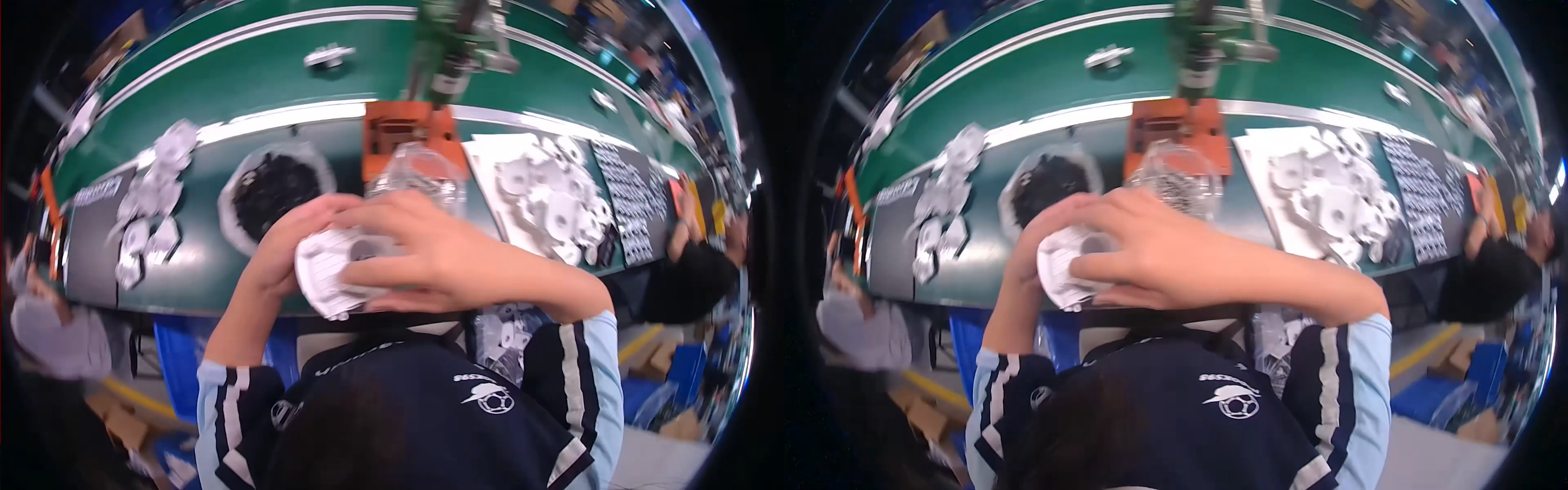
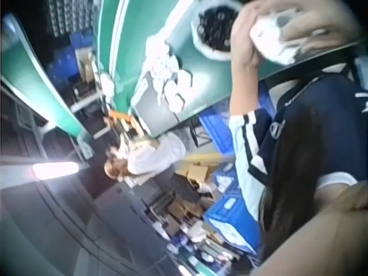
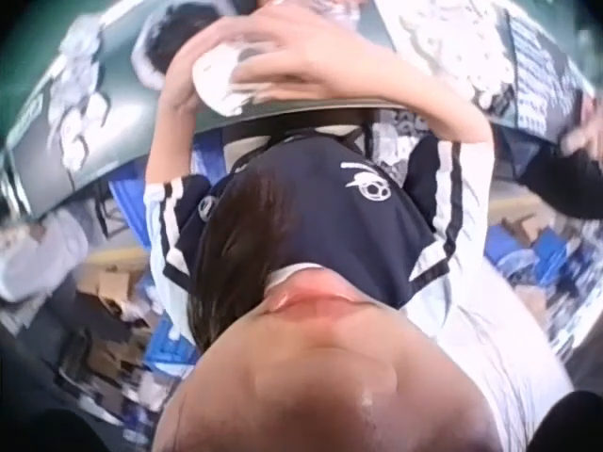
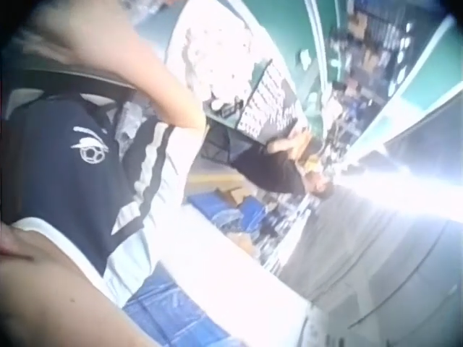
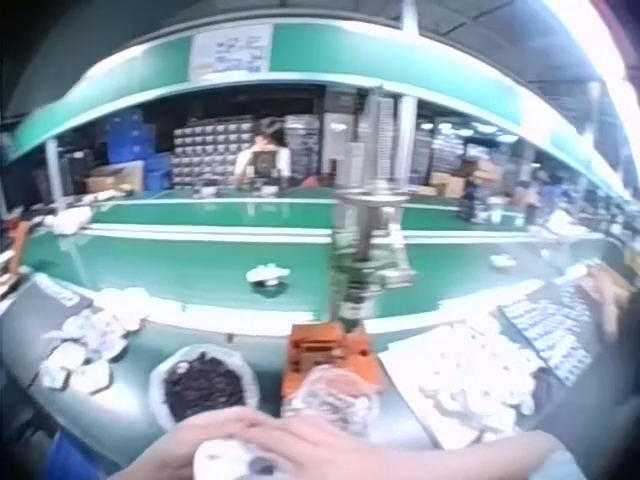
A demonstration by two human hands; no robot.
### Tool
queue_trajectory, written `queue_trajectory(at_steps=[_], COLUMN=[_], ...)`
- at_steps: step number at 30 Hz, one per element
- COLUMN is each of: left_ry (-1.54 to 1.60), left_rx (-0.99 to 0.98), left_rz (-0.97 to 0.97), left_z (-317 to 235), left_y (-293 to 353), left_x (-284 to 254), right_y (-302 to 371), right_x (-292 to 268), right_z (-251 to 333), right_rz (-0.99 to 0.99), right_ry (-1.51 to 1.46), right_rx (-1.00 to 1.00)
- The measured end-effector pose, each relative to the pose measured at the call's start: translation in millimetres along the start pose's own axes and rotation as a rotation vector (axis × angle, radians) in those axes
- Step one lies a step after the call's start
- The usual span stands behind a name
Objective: Assemble small mechanical parts using a manual press on a factory production line.
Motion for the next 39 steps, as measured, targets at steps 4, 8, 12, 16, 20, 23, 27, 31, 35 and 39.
queue_trajectory(at_steps=[4, 8, 12, 16, 20, 23, 27, 31, 35, 39], left_ry=[0.166, 0.102, -0.115, -0.143, -0.12, -0.124, -0.07, -0.021, -0.506, -0.916], left_rx=[-0.1, 0.047, 0.158, 0.243, 0.224, 0.193, 0.126, -0.073, 0.167, 0.557], left_rz=[-0.184, -0.13, -0.134, -0.274, -0.255, -0.215, -0.08, 0.069, 0.034, -0.102], left_z=[44.7, 24.9, 10.2, -1.3, 3.9, 5.8, 5.0, 9.7, -25.7, -53.7], left_y=[7.0, 7.8, 9.7, 9.2, 7.1, 7.8, 3.7, 2.1, 19.3, 42.7], left_x=[-45.7, -24.3, -19.9, -10.0, -17.1, -15.8, -13.7, 9.5, 27.9, 41.6], right_y=[14.1, 27.2, 25.8, 29.1, 33.3, 28.4, 25.6, 23.0, 20.9, 44.6], right_x=[21.2, 24.9, 20.7, 17.1, 22.1, 28.7, 13.5, 9.7, -7.8, -30.0], right_z=[-18.3, -30.9, -23.8, -36.4, -32.4, -27.4, -42.3, -31.5, -15.5, -51.1], right_rz=[0.065, 0.056, 0.04, -0.029, -0.068, -0.055, -0.006, 0.109, -0.05, -0.351], right_ry=[-0.122, -0.011, 0.07, 0.076, 0.155, 0.261, 0.072, 0.022, 0.276, -0.04], right_rx=[0.13, 0.203, 0.169, 0.203, 0.16, 0.136, 0.157, 0.096, 0.042, 0.339])
Point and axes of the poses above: each hand's wrist, its own y-axis away from the middle knuckle, its own x-axis out of the palm, z = x × y, the point moved 10 cm from there along -y, towards the middle knuckle, and after that the axes turned 5 degrees about y, right-handed, at the moved point
